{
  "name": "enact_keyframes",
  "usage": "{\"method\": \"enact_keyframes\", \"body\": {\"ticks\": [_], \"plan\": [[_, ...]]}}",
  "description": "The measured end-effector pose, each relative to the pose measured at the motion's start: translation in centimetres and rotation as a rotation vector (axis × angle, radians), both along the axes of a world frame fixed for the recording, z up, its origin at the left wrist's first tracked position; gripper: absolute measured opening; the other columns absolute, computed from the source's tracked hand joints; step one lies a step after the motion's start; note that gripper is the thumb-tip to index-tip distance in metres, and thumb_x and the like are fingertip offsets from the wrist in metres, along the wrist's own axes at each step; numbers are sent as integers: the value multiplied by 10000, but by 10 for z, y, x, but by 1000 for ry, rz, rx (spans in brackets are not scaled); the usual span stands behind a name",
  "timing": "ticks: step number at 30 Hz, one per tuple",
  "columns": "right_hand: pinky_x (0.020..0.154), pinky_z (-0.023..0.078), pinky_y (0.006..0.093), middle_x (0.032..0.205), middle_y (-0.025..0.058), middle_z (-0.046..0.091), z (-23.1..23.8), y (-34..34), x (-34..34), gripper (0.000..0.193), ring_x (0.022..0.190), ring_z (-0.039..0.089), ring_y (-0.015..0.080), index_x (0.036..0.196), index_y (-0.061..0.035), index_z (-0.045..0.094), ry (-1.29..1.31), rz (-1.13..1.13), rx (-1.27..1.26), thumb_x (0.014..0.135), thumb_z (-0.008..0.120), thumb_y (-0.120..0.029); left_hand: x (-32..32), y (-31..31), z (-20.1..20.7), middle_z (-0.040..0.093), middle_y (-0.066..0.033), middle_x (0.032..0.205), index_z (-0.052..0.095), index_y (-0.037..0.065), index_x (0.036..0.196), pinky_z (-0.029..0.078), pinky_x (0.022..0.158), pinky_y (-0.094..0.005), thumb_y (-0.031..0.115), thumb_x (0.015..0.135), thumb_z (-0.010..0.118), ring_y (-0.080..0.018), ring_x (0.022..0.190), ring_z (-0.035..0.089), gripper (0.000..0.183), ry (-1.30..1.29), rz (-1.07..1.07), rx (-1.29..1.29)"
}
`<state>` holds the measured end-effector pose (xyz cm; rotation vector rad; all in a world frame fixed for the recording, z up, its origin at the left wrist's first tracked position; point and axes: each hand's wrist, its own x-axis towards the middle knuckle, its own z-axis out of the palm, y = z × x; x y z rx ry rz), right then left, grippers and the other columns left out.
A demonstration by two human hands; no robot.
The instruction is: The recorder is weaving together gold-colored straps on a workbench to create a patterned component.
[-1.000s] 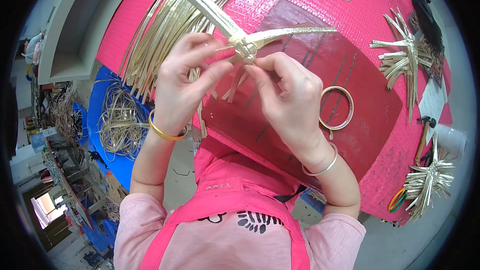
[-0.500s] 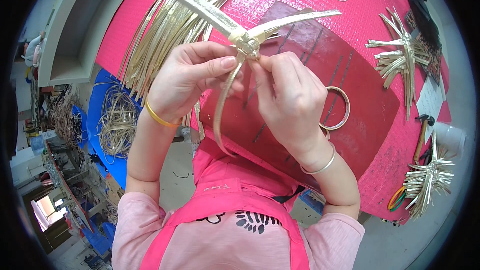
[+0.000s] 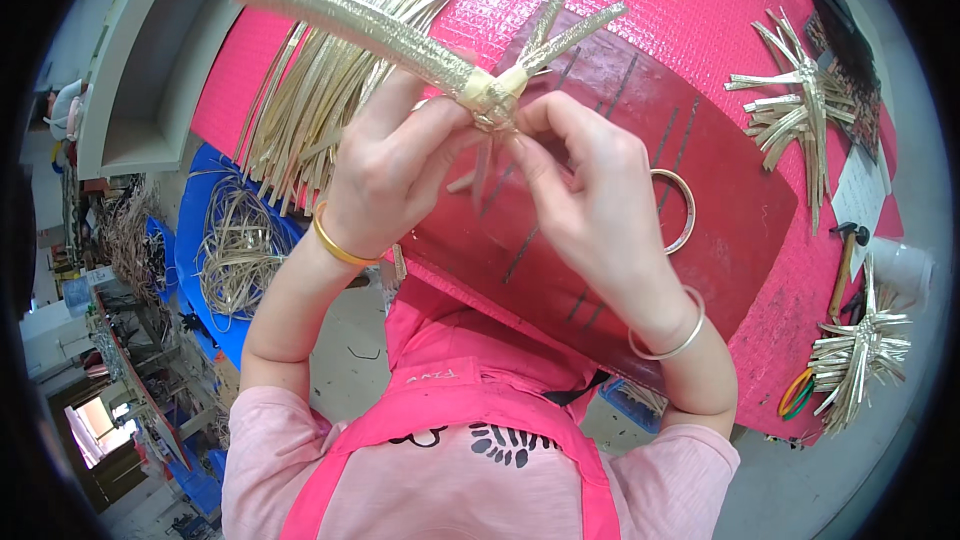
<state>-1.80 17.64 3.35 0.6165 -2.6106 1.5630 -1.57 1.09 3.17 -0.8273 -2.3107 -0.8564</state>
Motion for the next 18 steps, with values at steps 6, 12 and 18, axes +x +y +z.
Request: {"method": "enact_keyframes", "body": {"ticks": [6, 12, 18], "plan": [[606, 408, 189, 751, 7, 539, -11, -3, -3, 154, 709, 503, 48, 875, 3, 524, -714, 158, -760, 756, 579, -79, 12, 9, 6, 563, -123, 741, 502, -31, 884, 450, 485, -256, 17, 768, 503, -199, 564, 562, 126, -552, -51, 415], [644, 426, 198, 745, 23, 527, -15, -18, -1, 164, 706, 514, 61, 802, 7, 454, -272, -8, -562, 720, 594, -11, 17, 3, 5, 574, -122, 768, 500, -82, 934, 475, 520, -208, 37, 812, 474, -147, 602, 575, 172, -1172, -158, 1168], [643, 434, 191, 748, 30, 550, -21, -15, 4, 146, 718, 545, 72, 792, 23, 493, -146, 3, -352, 703, 607, 3, 2, -16, 5, 601, -117, 780, 555, -55, 836, 489, 611, -228, 90, 754, 579, -166, 656, 600, 168, -1452, -71, 794]]}}
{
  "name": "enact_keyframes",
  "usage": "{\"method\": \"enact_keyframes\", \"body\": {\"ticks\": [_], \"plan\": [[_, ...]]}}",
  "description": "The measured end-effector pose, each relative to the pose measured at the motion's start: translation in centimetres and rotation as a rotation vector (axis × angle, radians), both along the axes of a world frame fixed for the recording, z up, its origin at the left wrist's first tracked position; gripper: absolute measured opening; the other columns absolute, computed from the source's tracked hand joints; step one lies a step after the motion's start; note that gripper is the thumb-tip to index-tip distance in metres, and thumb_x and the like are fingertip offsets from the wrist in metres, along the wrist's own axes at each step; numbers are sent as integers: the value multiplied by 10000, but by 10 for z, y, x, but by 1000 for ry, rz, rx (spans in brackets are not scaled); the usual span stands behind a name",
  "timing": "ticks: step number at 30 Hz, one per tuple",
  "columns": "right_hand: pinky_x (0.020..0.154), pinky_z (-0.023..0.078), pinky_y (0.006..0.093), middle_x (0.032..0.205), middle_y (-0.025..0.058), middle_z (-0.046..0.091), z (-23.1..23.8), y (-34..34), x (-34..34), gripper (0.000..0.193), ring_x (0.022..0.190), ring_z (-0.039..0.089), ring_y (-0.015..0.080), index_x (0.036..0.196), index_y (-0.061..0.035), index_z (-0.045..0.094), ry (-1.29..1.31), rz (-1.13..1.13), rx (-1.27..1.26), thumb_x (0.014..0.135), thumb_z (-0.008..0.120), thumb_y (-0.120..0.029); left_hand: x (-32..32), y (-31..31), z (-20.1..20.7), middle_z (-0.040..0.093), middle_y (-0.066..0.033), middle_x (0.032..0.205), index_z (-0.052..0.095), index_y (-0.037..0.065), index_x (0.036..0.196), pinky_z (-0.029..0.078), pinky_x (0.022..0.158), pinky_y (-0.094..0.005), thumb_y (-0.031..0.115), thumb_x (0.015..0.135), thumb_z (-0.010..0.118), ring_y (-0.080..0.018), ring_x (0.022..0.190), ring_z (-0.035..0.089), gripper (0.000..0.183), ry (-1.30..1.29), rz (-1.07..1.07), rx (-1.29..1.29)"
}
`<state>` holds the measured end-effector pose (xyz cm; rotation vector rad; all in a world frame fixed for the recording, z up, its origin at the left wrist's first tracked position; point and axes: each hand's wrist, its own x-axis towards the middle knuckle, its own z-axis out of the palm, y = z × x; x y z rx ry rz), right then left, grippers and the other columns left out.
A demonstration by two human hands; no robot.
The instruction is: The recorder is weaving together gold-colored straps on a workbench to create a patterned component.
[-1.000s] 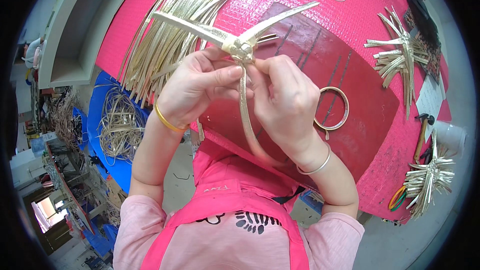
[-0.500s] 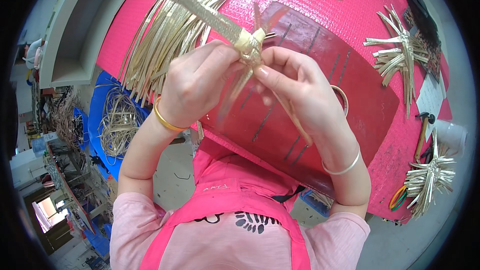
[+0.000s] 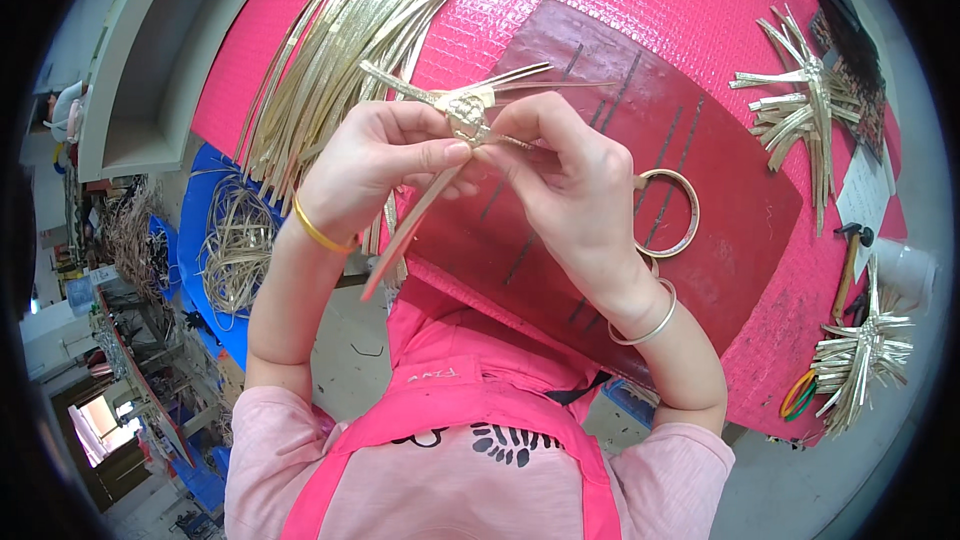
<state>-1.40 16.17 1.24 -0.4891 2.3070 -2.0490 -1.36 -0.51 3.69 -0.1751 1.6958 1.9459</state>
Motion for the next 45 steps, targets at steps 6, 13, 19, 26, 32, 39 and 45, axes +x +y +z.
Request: {"method": "enact_keyframes", "body": {"ticks": [6, 13, 19, 26, 32, 39, 45], "plan": [[620, 438, 208, 727, 51, 560, 2, 16, -13, 126, 697, 565, 107, 809, 12, 558, -237, 150, -48, 711, 611, -48, 2, -2, -8, 601, -106, 765, 563, -43, 827, 478, 635, -234, 80, 741, 591, -148, 683, 593, 153, 169, -21, -69], [475, 413, 219, 613, 94, 583, 6, 10, -4, 87, 535, 565, 121, 741, 7, 602, -1, 69, 216, 667, 621, -34, 7, -2, -11, 597, -116, 762, 561, -50, 822, 491, 610, -244, 47, 758, 562, -148, 663, 589, 116, 39, 43, 351], [543, 424, 192, 672, 49, 595, -2, 4, 8, 119, 627, 545, 59, 789, 41, 578, -206, 103, -131, 723, 599, -55, 14, 8, -8, 588, -112, 721, 567, -72, 787, 481, 599, -232, -6, 731, 581, -142, 656, 578, 87, 265, 236, 184], [553, 426, 186, 699, 47, 598, -6, 0, 2, 92, 621, 544, 58, 740, 20, 560, -254, 106, -165, 718, 616, -49, 15, 1, -3, 606, -96, 766, 572, -71, 863, 482, 610, -224, -16, 732, 569, -137, 656, 587, 142, 201, 198, 91], [442, 416, 226, 605, 72, 542, -5, -10, 6, 85, 526, 555, 132, 704, 11, 543, 258, -72, 225, 673, 619, -8, 17, 1, 7, 611, -88, 812, 590, -69, 852, 457, 603, -194, -9, 720, 576, -128, 675, 590, 146, 697, 8, -645], [417, 396, 228, 586, 70, 525, -7, -15, 9, 100, 498, 530, 128, 689, 1, 521, 506, -195, 255, 675, 620, -5, 11, -3, 1, 600, -105, 821, 526, -44, 988, 506, 634, -274, 12, 732, 574, -172, 685, 599, 266, 78, 122, 177], [456, 393, 193, 639, 42, 570, 0, -5, 12, 77, 533, 508, 56, 757, 22, 558, -56, -39, 57, 724, 592, -39, 8, -2, -21, 601, -97, 785, 600, -6, 831, 487, 648, -273, 22, 709, 593, -171, 734, 587, 125, 307, 58, 32]]}}
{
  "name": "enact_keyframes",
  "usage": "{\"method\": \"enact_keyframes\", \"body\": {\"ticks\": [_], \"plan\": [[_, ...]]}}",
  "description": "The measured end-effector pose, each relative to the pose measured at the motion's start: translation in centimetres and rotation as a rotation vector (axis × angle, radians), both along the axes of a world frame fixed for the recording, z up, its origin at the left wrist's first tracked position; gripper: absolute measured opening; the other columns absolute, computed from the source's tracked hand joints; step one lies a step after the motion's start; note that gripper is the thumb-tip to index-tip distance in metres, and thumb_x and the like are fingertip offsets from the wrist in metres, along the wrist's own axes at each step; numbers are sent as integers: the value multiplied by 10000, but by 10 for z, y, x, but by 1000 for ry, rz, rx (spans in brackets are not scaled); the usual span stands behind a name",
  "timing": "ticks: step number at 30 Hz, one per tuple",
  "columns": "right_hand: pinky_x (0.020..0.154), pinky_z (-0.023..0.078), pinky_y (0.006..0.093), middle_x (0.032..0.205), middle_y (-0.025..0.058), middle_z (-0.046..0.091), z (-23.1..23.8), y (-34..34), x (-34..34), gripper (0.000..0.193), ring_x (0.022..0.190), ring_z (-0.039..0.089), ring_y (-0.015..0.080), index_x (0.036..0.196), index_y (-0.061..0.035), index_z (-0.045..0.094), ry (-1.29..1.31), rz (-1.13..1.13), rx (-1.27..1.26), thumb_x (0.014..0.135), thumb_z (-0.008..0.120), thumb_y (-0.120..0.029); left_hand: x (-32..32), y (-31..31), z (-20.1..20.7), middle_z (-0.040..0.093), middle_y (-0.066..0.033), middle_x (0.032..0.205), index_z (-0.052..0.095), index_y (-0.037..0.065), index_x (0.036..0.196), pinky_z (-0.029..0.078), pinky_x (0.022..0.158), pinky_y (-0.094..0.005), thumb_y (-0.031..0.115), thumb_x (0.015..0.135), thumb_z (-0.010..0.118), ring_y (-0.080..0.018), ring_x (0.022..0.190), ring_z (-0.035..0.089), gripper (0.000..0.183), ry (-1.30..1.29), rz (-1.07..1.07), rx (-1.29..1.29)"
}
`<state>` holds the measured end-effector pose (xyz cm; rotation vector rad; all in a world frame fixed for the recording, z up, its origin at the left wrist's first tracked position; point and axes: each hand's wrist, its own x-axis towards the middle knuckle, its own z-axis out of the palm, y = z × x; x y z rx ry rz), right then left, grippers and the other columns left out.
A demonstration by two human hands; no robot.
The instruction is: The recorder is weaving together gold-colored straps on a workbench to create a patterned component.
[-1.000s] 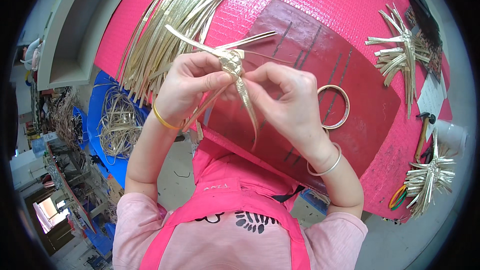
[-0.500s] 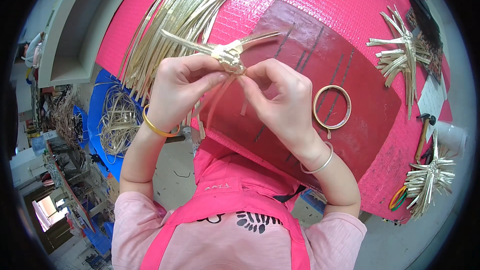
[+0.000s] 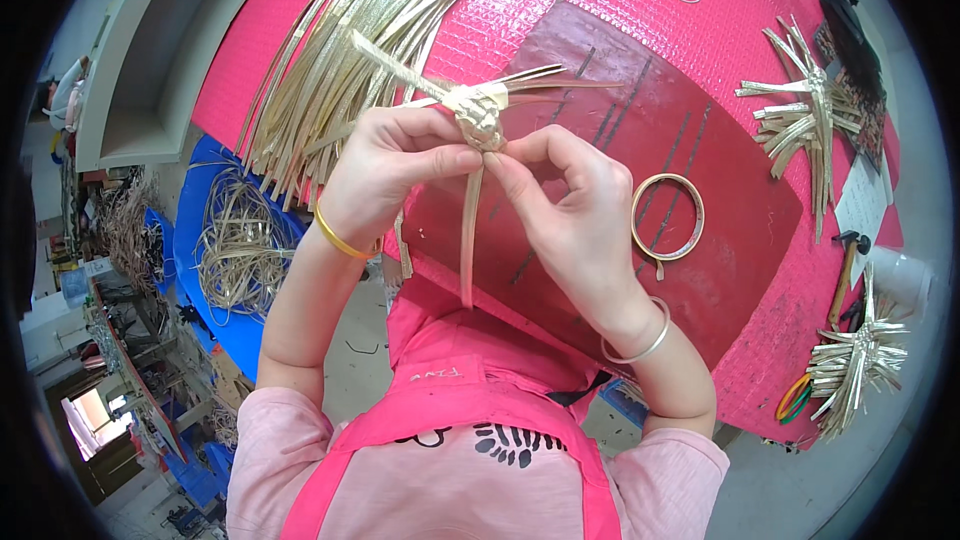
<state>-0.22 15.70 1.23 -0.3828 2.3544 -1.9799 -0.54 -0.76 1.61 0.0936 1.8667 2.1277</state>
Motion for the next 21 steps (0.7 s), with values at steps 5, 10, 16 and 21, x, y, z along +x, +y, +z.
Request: {"method": "enact_keyframes", "body": {"ticks": [5, 10, 16, 21], "plan": [[523, 407, 199, 655, 44, 567, 5, 6, -10, 92, 602, 508, 46, 800, 41, 549, -143, 101, 44, 766, 531, -43, -4, 2, 8, 539, -70, 664, 616, 61, 736, 438, 609, -305, 99, 615, 624, -237, 698, 535, 127, 943, 170, -934], [558, 380, 177, 736, 27, 554, 2, 13, -18, 126, 590, 474, 39, 867, 9, 534, -785, 453, -601, 805, 529, -101, -3, -1, 10, 563, -81, 658, 593, 23, 764, 417, 524, -241, 70, 677, 616, -194, 613, 548, 101, 1014, 77, -781], [501, 387, 184, 700, 29, 556, -11, -5, -7, 113, 576, 485, 43, 826, -12, 522, -225, 145, -213, 791, 549, -116, 19, 15, 10, 595, -70, 740, 555, -55, 895, 467, 560, -213, 86, 787, 548, -126, 656, 579, 178, -134, 218, 142], [479, 426, 234, 693, 61, 554, -14, -9, 1, 128, 603, 552, 98, 870, -13, 478, -26, -2, -118, 764, 547, -31, 23, 18, 6, 589, -103, 797, 536, -65, 924, 480, 603, -214, 80, 801, 524, -131, 689, 579, 191, -170, 189, 186]]}}
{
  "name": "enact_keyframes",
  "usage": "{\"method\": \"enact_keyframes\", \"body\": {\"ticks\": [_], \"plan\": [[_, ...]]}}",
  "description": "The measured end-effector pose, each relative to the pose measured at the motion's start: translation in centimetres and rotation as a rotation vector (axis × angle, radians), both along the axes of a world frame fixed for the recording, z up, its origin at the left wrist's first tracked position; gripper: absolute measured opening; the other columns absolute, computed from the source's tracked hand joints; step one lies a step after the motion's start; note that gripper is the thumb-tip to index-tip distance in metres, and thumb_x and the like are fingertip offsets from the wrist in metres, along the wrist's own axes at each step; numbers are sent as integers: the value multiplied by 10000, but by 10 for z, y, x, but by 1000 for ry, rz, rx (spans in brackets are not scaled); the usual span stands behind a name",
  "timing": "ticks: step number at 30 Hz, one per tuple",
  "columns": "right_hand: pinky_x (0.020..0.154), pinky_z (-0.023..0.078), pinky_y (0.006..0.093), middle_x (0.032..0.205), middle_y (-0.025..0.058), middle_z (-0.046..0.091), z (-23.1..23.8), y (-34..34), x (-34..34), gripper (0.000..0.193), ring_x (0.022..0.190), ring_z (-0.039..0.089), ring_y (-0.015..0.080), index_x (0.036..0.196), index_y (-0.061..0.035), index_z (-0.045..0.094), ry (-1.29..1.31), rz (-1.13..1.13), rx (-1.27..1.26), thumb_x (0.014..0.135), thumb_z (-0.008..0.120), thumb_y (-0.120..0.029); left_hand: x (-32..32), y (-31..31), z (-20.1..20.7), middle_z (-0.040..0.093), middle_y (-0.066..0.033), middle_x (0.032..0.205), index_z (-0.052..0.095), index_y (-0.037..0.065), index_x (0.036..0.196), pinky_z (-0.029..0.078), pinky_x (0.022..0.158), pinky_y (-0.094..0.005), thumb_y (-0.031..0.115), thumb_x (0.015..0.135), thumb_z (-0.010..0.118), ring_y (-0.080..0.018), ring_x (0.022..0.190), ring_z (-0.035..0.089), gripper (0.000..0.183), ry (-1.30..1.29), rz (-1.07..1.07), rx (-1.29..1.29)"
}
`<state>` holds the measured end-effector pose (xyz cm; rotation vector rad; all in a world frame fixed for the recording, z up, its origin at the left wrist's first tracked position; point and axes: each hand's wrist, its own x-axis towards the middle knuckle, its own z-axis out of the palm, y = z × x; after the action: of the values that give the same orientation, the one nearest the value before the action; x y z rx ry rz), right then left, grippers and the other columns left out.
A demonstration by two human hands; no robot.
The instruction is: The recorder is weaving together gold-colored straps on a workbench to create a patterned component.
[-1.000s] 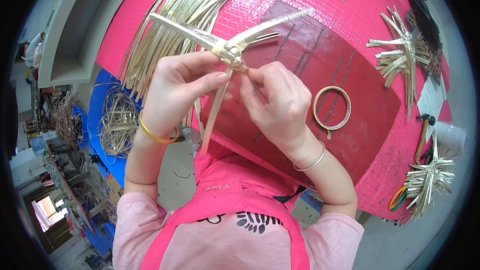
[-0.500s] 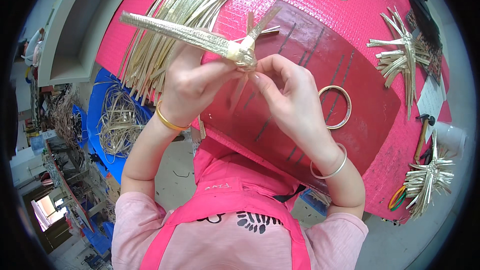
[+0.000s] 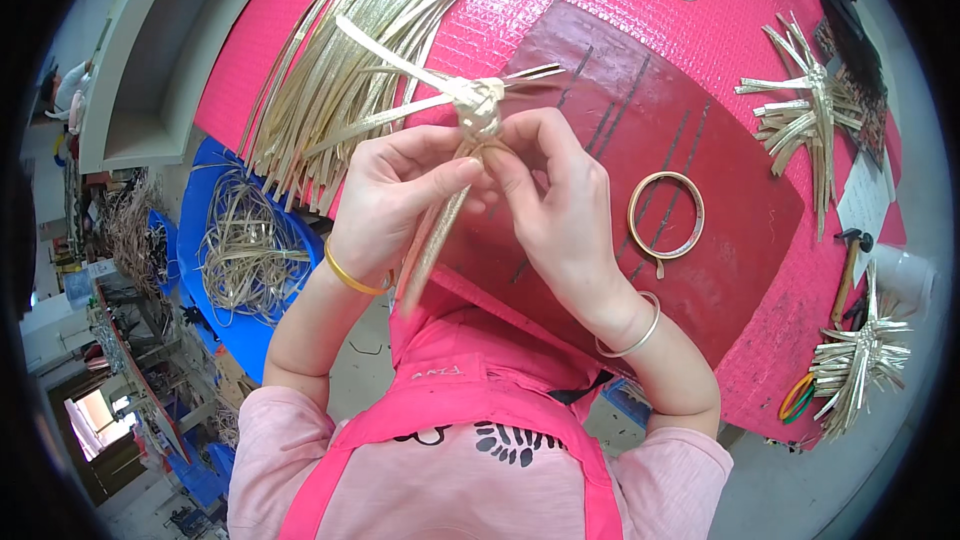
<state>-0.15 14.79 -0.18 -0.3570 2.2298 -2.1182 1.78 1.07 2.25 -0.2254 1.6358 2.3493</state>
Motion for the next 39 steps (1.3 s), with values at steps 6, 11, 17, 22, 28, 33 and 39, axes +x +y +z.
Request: {"method": "enact_keyframes", "body": {"ticks": [6, 11, 17, 22, 28, 33, 39], "plan": [[481, 430, 234, 721, 102, 544, -18, 0, 6, 311, 585, 565, 152, 978, -44, 419, 361, -61, 132, 718, 559, 53, -1, -5, -15, 575, -88, 760, 535, -63, 912, 465, 547, -203, 83, 793, 535, -120, 629, 562, 189, -83, -82, -73], [557, 407, 192, 764, 37, 544, -1, 9, 6, 167, 663, 519, 76, 946, -6, 459, -116, 124, 21, 804, 520, -71, 7, -8, -12, 565, -68, 692, 552, -54, 858, 396, 425, -183, 78, 788, 535, -83, 501, 516, 150, -121, -98, -35], [557, 383, 189, 756, 16, 527, -6, 17, -6, 179, 660, 480, 46, 834, 36, 599, -279, 188, -172, 816, 519, -122, 6, -2, -10, 550, -46, 594, 580, -37, 807, 331, 380, -179, 84, 776, 545, -57, 417, 456, 130, -109, -237, -255], [535, 400, 204, 728, 36, 553, -17, 3, -6, 146, 638, 515, 66, 826, 29, 590, 396, -107, 227, 787, 546, -105, 5, 1, -20, 551, -47, 596, 578, -46, 810, 331, 378, -179, 87, 779, 545, -58, 413, 454, 141, -116, -152, -229], [459, 388, 203, 610, 20, 549, 2, 21, -2, 149, 505, 481, 50, 844, 22, 579, -291, 241, 253, 793, 527, -107, 5, -3, -28, 579, -71, 649, 573, -37, 860, 361, 403, -158, 103, 782, 557, -65, 466, 493, 161, -120, -89, -49], [421, 361, 210, 548, 20, 532, -4, 17, 1, 142, 461, 456, 46, 847, 17, 589, -307, 159, 29, 782, 530, -93, 3, -1, -30, 595, -109, 719, 556, -49, 885, 419, 443, -177, 87, 782, 556, -97, 519, 541, 170, -207, -89, 104], [413, 342, 215, 524, 35, 525, 8, 23, -3, 148, 439, 443, 49, 823, 11, 590, -243, 180, 274, 788, 523, -116, 11, 5, -29, 567, -67, 637, 570, -56, 860, 393, 412, -185, 52, 781, 543, -75, 464, 500, 137, 76, 38, -297]]}}
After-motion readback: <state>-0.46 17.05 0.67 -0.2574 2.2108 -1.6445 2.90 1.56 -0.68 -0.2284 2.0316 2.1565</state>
